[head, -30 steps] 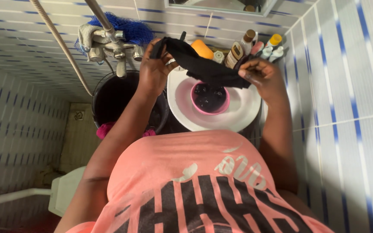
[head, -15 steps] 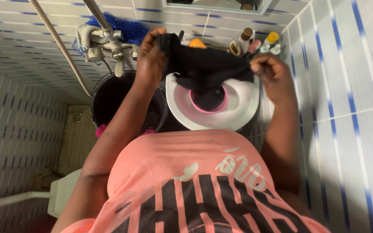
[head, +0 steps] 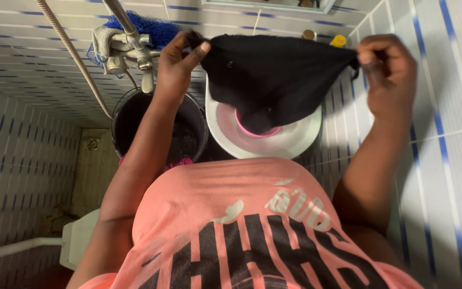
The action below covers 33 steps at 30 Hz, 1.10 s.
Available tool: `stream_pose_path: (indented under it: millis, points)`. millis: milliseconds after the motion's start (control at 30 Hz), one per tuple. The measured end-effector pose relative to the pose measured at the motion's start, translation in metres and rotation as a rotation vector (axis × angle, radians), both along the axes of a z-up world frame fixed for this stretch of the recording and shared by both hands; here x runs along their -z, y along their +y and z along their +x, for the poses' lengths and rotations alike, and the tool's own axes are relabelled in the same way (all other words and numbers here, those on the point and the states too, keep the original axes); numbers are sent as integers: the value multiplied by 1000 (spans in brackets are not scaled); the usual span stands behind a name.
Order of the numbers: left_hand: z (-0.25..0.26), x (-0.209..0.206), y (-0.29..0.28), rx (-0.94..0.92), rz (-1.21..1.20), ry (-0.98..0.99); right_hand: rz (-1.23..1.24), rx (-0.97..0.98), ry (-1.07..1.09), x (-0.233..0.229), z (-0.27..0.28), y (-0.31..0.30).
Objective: The recorder is hand-washing several items of clothing in a small basin within a bathroom and then hanging them on a hanger.
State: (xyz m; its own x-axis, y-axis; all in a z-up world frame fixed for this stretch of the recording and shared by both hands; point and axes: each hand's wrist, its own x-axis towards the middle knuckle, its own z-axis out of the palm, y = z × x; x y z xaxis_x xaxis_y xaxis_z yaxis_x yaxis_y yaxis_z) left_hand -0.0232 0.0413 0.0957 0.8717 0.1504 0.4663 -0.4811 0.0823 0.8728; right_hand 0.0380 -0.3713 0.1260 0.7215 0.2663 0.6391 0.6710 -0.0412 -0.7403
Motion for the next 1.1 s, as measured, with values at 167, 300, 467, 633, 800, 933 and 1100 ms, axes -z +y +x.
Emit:
stream_pose_path:
  millis: [167, 300, 467, 633, 800, 933, 1100]
  points:
    - [10, 20, 1, 72, -79, 70, -268, 38, -71, 16, 11, -3]
    - [5, 6, -10, 84, -145, 97, -142, 170, 22, 11, 2, -2]
    - [25, 36, -4, 86, -164, 62, -166, 137, 3, 0, 1, 2]
    - [16, 25, -22, 141, -270, 172, -242, 171, -15, 7, 10, 26]
    - [7, 7, -46, 269, -466, 350, -184, -45, 174, 19, 3, 82]
    - [9, 13, -51, 295, -437, 347, -289, -153, 57, 23, -12, 109]
    - [11, 22, -49, 344, -405, 197, -247, -368, 178, 26, -17, 124]
